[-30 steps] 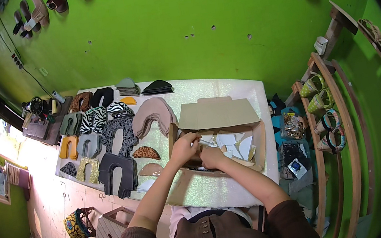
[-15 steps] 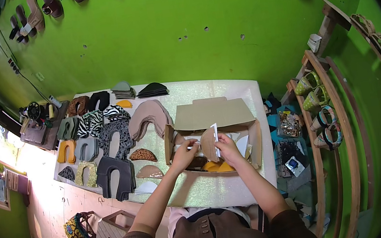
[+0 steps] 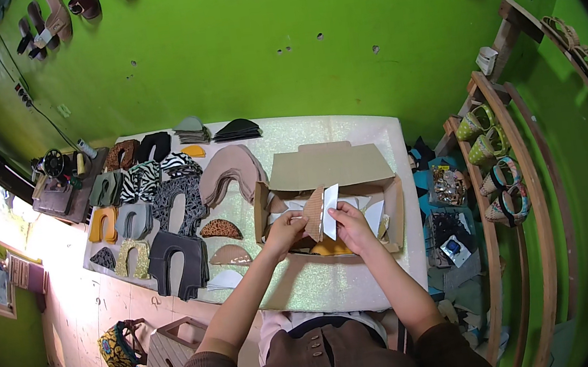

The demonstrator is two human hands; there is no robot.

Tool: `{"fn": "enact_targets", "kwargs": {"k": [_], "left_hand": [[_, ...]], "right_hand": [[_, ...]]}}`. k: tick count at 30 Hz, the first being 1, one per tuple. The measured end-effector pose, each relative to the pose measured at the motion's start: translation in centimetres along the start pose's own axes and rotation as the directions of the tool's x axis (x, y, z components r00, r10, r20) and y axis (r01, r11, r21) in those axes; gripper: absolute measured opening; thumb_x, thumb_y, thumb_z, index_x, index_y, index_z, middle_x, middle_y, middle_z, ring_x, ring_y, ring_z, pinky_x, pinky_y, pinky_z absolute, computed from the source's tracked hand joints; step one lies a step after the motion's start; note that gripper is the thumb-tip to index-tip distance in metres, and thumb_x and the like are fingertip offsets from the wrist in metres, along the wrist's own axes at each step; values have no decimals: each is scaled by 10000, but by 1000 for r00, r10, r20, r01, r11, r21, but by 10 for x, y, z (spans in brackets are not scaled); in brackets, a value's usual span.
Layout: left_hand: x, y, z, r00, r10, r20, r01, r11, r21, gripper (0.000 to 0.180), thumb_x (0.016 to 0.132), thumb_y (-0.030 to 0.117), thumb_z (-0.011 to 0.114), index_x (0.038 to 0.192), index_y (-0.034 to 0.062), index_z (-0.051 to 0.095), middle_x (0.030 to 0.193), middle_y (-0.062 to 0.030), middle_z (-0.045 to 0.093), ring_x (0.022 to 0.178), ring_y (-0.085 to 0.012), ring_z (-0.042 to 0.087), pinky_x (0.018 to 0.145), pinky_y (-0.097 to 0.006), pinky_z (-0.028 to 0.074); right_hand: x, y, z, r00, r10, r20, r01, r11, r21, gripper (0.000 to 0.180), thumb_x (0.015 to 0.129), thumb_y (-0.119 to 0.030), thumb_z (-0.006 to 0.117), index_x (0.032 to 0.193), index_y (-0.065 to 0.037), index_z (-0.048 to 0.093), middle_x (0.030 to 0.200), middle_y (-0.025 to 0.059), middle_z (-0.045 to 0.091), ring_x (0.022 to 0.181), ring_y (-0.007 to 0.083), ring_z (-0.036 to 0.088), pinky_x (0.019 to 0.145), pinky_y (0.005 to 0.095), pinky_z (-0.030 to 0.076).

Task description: Organizing various shaped fabric or leather shoe components from a box onto a table workspace.

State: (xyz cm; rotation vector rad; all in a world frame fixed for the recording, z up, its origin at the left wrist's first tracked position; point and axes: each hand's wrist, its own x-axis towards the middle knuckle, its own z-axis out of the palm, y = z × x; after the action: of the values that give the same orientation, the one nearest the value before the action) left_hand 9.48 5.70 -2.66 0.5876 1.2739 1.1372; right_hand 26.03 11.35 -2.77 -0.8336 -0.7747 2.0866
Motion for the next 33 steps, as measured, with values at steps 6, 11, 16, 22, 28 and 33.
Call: {"fn": "enact_targets", "kwargs": {"k": [6,11,16,22,28,33], "left_hand": [[2,-1,-6,997,-32,70,47,972,-229,243,859,135,557,1055,11,482,917,-33,555,817,-110,556,724,-241,473],[5,-6,-6,999,25,31,-21,994,-110,220,873,123,530,1053,8,479,924,-50,560,815,-119,565,719,-249,475],[6,-6,-6,997,65,34,-54,968,-244,220,872,140,533,1048,17,487,903,-37,567,801,-112,565,709,-237,464],[-1,3,-6,994,42,101,-5,941,-340,196,884,135,513,1051,33,493,922,-25,577,815,-105,571,734,-236,465],[-6,5,-4,995,-20,96,47,956,-291,158,891,160,502,1001,51,535,876,-14,575,750,-80,553,663,-228,471],[-8,4,-15,975,-136,174,176,955,-240,152,897,179,490,965,61,556,824,-4,565,618,-66,519,524,-222,455]], "right_hand": [[2,6,-5,980,-55,-193,32,992,-121,171,848,-81,529,999,-15,482,923,74,576,829,152,587,682,275,500],[-6,2,3,956,48,-289,-114,969,-219,138,859,-87,491,985,-32,489,906,71,576,806,166,595,685,291,501],[-6,6,-1,970,-100,-221,30,954,-298,100,838,-59,514,930,-34,542,890,40,577,811,155,584,718,262,470],[-12,-4,-18,833,-546,90,266,252,-931,202,732,25,570,895,-75,634,1040,72,458,1054,195,426,861,283,352],[-8,-10,-5,962,-271,39,265,885,-383,303,850,-177,549,1126,-57,514,978,56,510,915,155,514,794,264,409],[-8,-18,19,998,-41,40,53,921,-385,289,925,-254,430,1153,-84,476,955,38,537,809,112,556,707,233,452]]}}
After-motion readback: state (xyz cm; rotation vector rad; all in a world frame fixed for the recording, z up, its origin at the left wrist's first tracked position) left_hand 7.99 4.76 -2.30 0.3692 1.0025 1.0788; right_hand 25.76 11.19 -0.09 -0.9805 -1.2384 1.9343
